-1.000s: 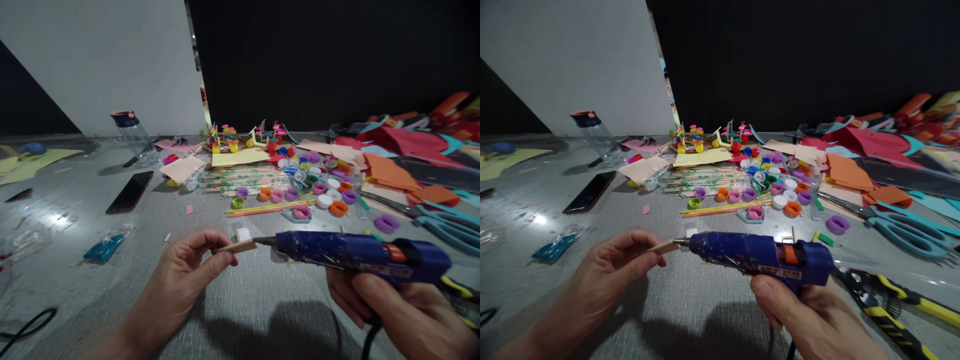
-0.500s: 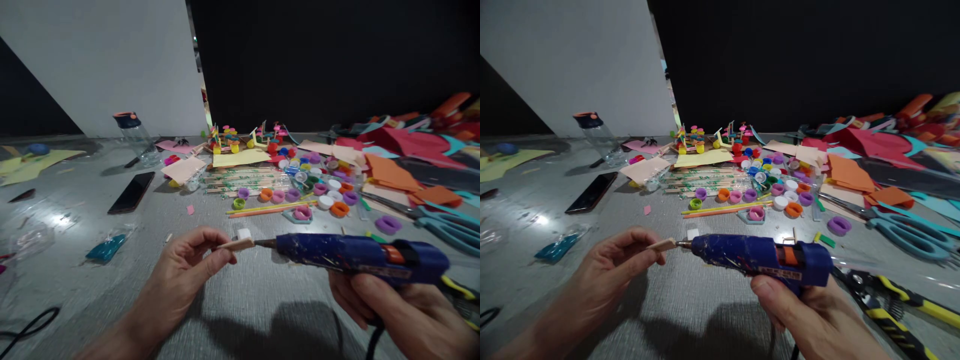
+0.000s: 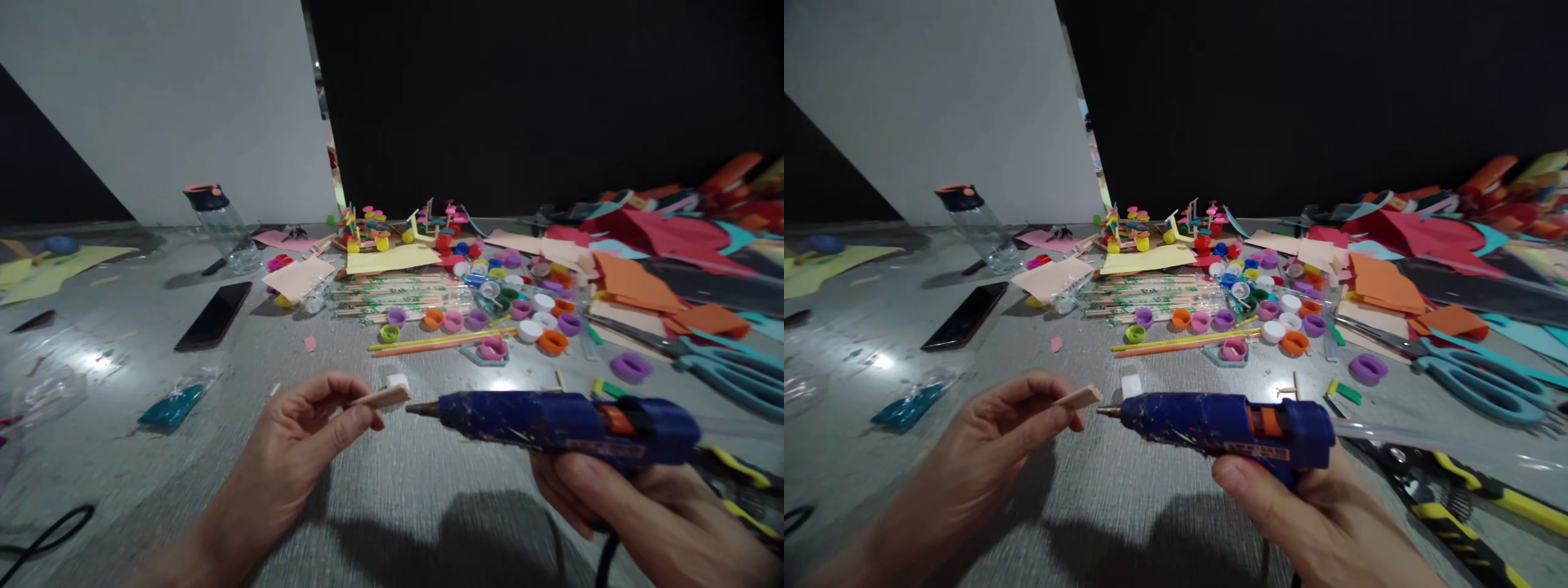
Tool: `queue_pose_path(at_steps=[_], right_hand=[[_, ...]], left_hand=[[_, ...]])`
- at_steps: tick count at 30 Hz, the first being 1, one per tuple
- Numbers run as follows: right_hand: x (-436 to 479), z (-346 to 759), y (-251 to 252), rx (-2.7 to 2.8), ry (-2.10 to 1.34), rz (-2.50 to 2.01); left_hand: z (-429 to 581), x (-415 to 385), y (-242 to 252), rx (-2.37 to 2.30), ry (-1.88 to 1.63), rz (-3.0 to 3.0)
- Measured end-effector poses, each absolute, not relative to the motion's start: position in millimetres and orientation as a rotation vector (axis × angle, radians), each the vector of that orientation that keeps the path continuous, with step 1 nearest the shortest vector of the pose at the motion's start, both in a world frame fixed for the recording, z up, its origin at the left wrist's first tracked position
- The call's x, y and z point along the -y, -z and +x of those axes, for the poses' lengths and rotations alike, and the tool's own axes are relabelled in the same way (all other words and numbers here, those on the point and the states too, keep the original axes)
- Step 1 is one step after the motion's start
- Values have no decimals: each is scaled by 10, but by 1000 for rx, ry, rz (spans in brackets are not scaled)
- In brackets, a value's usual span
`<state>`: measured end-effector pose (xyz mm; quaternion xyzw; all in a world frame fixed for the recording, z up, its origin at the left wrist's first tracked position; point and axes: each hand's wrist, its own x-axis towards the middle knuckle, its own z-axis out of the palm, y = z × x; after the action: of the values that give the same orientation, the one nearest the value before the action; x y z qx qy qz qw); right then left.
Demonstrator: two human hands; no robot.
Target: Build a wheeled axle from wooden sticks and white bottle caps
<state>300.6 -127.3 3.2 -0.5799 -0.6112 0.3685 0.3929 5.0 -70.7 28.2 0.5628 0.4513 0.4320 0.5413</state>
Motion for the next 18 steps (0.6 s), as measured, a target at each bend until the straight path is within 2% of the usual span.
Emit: queue_pose_path(at_steps=[4, 9, 18], right_hand=[[1199, 2895, -79, 1504, -1346, -1408], [1128, 2580, -67, 977, -1841, -1131], [1262, 2277, -5, 713, -1925, -1160]], left_hand=[[30, 710, -306, -1077, -1117, 1348], [0, 724, -355, -1083, -1254, 1376], [-16, 660, -353, -1049, -1330, 1348]])
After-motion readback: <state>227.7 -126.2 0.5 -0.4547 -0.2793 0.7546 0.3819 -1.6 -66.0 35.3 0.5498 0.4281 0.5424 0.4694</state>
